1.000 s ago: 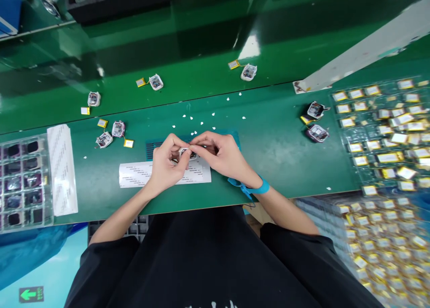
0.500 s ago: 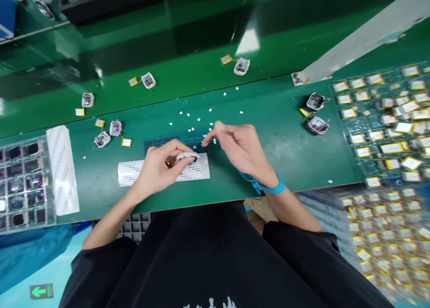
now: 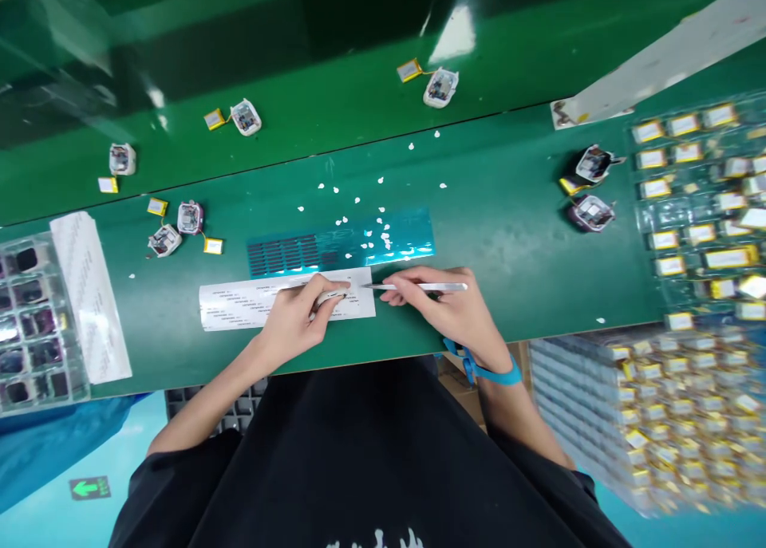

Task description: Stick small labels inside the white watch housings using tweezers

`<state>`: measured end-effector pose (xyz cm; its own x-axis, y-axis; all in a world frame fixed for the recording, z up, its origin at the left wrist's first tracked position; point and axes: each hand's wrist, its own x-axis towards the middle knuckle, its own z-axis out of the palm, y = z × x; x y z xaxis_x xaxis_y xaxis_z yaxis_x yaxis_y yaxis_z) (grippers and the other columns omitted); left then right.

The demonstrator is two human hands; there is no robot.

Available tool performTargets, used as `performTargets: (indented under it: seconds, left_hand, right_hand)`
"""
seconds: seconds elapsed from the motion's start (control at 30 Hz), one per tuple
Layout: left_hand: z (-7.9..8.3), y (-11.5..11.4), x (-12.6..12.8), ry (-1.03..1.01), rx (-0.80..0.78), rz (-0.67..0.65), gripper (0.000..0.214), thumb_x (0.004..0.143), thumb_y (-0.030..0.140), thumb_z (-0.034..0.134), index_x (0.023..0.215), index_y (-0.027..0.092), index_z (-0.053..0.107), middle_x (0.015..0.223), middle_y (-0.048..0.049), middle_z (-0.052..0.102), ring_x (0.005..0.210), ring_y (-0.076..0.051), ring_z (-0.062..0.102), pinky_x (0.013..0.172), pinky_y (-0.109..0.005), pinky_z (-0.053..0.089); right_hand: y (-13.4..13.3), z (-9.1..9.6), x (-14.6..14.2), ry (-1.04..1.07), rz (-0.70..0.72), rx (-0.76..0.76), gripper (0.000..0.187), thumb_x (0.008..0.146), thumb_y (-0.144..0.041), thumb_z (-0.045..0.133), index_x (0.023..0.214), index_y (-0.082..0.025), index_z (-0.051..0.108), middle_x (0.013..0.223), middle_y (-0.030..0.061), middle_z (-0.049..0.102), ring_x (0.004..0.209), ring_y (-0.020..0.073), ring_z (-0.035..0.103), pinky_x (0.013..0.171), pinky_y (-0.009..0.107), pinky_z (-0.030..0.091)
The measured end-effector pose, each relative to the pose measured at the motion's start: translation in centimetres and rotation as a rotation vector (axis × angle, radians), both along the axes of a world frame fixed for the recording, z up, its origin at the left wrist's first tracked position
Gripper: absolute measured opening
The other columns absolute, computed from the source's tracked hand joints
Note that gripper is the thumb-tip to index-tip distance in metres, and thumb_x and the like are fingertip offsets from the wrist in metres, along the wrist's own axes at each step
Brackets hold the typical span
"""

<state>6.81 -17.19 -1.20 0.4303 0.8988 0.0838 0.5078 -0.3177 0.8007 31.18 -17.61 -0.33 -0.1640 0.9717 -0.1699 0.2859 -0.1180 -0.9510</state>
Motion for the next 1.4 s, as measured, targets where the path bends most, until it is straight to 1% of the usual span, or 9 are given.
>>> performTargets:
  seconds: [0.1, 0.23, 0.43, 0.57, 0.73, 0.83, 0.9, 1.13, 1.4]
  left_hand:
    - [-0.2, 0.0, 0.2, -0.009, 0.020, -0.001, 0.008, 0.095, 0.014, 0.058, 0.101, 0.019, 0.062, 0.098, -0.0055, 0.082, 0.042, -0.006, 0.055, 0.044, -0.018, 0.042]
    - [-0.4, -0.1, 0.4, -0.021, 0.035, 0.009, 0.010, 0.095, 0.014, 0.058, 0.101, 0.019, 0.064, 0.092, -0.0042, 0.081, 0.044, -0.007, 0.057, 0.044, -0.018, 0.043]
    - [-0.6, -0.2, 0.5, -0.012, 0.058, 0.028, 0.007, 0.094, 0.013, 0.059, 0.099, 0.018, 0.062, 0.092, -0.0037, 0.081, 0.045, -0.007, 0.055, 0.044, -0.018, 0.040]
    - [-0.3, -0.1, 0.4, -0.007, 0.002, 0.066, 0.005, 0.094, 0.017, 0.061, 0.097, 0.018, 0.065, 0.078, -0.0005, 0.078, 0.041, -0.006, 0.049, 0.043, -0.018, 0.036]
    - [1.3, 0.4, 0.6, -0.255, -0.273, 0.172, 0.014, 0.092, 0.020, 0.064, 0.105, 0.018, 0.067, 0.080, -0.0018, 0.074, 0.052, -0.010, 0.064, 0.046, -0.019, 0.048]
    - [2.5, 0.5, 1.0, -0.462, -0.467, 0.114, 0.030, 0.086, 0.019, 0.071, 0.115, 0.017, 0.065, 0.086, -0.0038, 0.077, 0.067, -0.016, 0.075, 0.060, -0.024, 0.063]
    - [3.2, 0.3, 1.4, -0.526, -0.510, 0.093, 0.033, 0.085, 0.017, 0.072, 0.117, 0.017, 0.066, 0.091, -0.0057, 0.079, 0.074, -0.019, 0.078, 0.071, -0.029, 0.068]
    - [3.8, -0.6, 2.2, -0.548, -0.440, 0.152, 0.036, 0.084, 0.012, 0.072, 0.120, 0.014, 0.068, 0.093, -0.0060, 0.081, 0.079, -0.019, 0.080, 0.074, -0.026, 0.069]
    - [4.0, -0.8, 2.4, -0.523, -0.431, 0.165, 0.036, 0.083, 0.013, 0.073, 0.119, 0.015, 0.069, 0.093, -0.0067, 0.082, 0.076, -0.020, 0.080, 0.072, -0.029, 0.070]
  right_hand:
    - [-0.1, -0.3, -0.3, 0.003, -0.006, 0.007, 0.015, 0.091, -0.036, 0.070, 0.091, -0.023, 0.076, 0.084, 0.0028, 0.079, 0.073, 0.0198, 0.077, 0.071, 0.033, 0.065]
    - [-0.1, -0.9, -1.0, 0.049, -0.014, 0.011, 0.015, 0.092, -0.034, 0.069, 0.092, -0.022, 0.077, 0.085, 0.0026, 0.080, 0.074, 0.0188, 0.077, 0.073, 0.032, 0.067]
    - [0.2, -1.3, -1.4, 0.190, -0.031, -0.076, 0.017, 0.090, -0.035, 0.072, 0.089, -0.019, 0.078, 0.082, 0.0051, 0.080, 0.072, 0.0186, 0.077, 0.071, 0.032, 0.068]
    - [0.4, -0.8, -1.0, 0.296, -0.078, -0.153, 0.021, 0.089, -0.039, 0.074, 0.092, -0.018, 0.078, 0.083, 0.0069, 0.080, 0.070, 0.0197, 0.077, 0.068, 0.034, 0.068]
    - [0.4, 0.5, -1.8, 0.356, -0.226, -0.095, 0.031, 0.088, -0.050, 0.073, 0.088, -0.019, 0.075, 0.079, 0.0065, 0.079, 0.063, 0.0195, 0.075, 0.063, 0.034, 0.067]
    - [0.3, 1.4, -2.8, 0.369, -0.222, -0.053, 0.035, 0.089, -0.055, 0.070, 0.085, -0.020, 0.072, 0.073, 0.0051, 0.078, 0.057, 0.0187, 0.073, 0.056, 0.033, 0.065]
    - [0.2, 1.8, -3.4, 0.372, -0.186, -0.045, 0.036, 0.091, -0.055, 0.068, 0.085, -0.020, 0.070, 0.072, 0.0045, 0.077, 0.054, 0.0174, 0.072, 0.053, 0.031, 0.064]
    - [0.0, 2.6, -4.2, 0.389, -0.162, 0.040, 0.028, 0.096, -0.047, 0.065, 0.086, -0.021, 0.071, 0.074, 0.0033, 0.078, 0.057, 0.0163, 0.073, 0.057, 0.029, 0.064]
    - [-0.1, 2.6, -4.1, 0.323, -0.156, 0.028, 0.032, 0.095, -0.051, 0.063, 0.089, -0.021, 0.074, 0.076, 0.0040, 0.078, 0.057, 0.0168, 0.072, 0.056, 0.030, 0.064]
